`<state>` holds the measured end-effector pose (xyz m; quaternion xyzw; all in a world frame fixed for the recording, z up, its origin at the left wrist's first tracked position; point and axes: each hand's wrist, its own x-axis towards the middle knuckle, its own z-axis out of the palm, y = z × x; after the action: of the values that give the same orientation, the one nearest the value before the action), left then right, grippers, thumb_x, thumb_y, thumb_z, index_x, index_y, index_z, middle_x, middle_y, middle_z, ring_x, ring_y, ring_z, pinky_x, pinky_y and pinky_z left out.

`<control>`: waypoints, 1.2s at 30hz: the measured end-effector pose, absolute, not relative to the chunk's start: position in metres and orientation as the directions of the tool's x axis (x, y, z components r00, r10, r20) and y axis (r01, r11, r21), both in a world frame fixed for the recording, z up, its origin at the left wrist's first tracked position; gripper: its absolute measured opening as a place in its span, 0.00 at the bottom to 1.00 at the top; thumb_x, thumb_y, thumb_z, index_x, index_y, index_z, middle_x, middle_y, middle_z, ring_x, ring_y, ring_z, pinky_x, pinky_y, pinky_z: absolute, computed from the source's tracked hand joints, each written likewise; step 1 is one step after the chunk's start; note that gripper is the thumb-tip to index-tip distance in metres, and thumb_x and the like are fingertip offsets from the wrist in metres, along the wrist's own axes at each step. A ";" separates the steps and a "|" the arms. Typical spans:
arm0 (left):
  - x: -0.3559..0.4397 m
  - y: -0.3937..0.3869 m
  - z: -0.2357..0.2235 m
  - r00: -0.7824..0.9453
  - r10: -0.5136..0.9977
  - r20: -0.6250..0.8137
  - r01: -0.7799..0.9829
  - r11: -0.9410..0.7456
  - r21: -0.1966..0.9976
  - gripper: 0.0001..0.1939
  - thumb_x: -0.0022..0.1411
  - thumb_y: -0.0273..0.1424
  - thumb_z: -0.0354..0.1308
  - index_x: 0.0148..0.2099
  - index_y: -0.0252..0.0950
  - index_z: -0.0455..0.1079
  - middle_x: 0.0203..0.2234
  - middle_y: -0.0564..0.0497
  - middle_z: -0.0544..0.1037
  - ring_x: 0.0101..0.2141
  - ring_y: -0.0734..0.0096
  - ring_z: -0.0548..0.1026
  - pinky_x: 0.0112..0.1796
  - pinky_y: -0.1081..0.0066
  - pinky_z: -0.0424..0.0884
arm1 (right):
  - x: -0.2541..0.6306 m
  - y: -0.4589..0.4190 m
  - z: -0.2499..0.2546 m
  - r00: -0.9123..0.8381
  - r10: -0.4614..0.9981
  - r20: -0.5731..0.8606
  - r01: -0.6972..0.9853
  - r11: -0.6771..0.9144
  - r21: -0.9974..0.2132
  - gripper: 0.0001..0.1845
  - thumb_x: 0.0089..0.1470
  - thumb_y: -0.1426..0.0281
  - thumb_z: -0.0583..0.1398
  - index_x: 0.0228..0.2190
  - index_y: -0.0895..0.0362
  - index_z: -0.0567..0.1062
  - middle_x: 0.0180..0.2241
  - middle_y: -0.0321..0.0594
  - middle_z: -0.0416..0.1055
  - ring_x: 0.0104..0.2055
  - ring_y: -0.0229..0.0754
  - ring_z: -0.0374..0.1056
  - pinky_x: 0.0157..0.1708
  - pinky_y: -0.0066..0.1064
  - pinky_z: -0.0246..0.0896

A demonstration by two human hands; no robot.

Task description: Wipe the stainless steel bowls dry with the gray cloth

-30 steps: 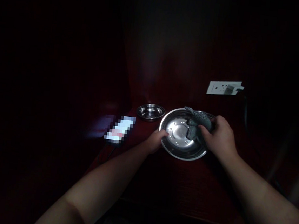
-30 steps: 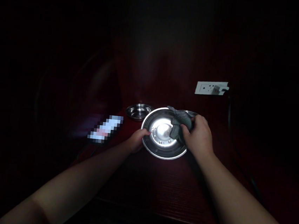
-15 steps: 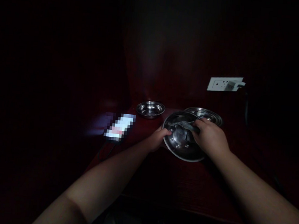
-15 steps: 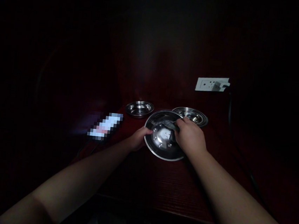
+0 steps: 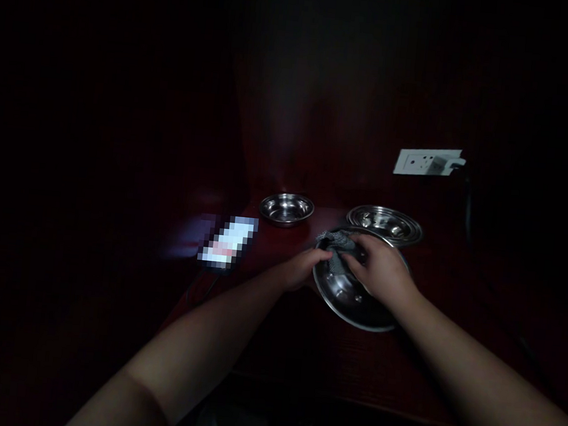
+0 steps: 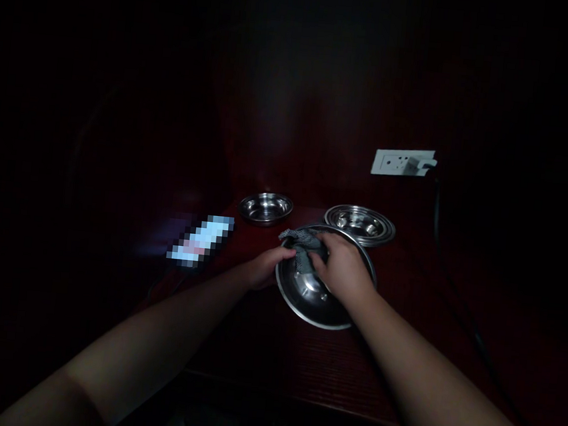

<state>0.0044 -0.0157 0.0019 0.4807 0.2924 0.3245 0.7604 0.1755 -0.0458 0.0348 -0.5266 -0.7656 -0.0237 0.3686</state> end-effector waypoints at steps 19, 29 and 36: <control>-0.005 -0.012 0.002 0.729 0.675 -0.116 -0.163 0.335 0.928 0.31 0.54 0.55 0.50 0.49 0.36 0.68 0.33 0.44 0.78 0.30 0.63 0.75 0.32 0.64 0.70 | 0.169 -0.053 0.036 -0.565 0.683 0.463 0.573 0.729 -0.375 0.14 0.56 0.70 0.55 0.43 0.57 0.73 0.48 0.47 0.69 0.50 0.46 0.65 0.53 0.41 0.59; -0.005 -0.007 -0.003 0.735 0.665 -0.133 -0.190 0.390 0.901 0.34 0.56 0.57 0.44 0.49 0.34 0.69 0.34 0.43 0.78 0.33 0.62 0.75 0.36 0.64 0.67 | 0.170 -0.059 0.044 -0.665 0.646 0.374 0.472 0.752 -0.460 0.16 0.52 0.76 0.54 0.42 0.54 0.74 0.47 0.41 0.71 0.51 0.42 0.65 0.55 0.39 0.56; -0.004 -0.008 -0.005 0.678 0.717 -0.160 -0.202 0.392 0.898 0.24 0.51 0.46 0.56 0.40 0.30 0.71 0.26 0.45 0.77 0.28 0.65 0.74 0.33 0.66 0.69 | 0.170 -0.065 0.050 -0.689 0.645 0.331 0.470 0.745 -0.474 0.16 0.44 0.82 0.53 0.32 0.57 0.74 0.35 0.39 0.72 0.41 0.40 0.67 0.45 0.34 0.61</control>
<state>-0.0040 -0.0076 -0.0052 0.4678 0.2753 0.2920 0.7875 0.1697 -0.0645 0.0496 -0.3091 -0.9013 0.1789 0.2450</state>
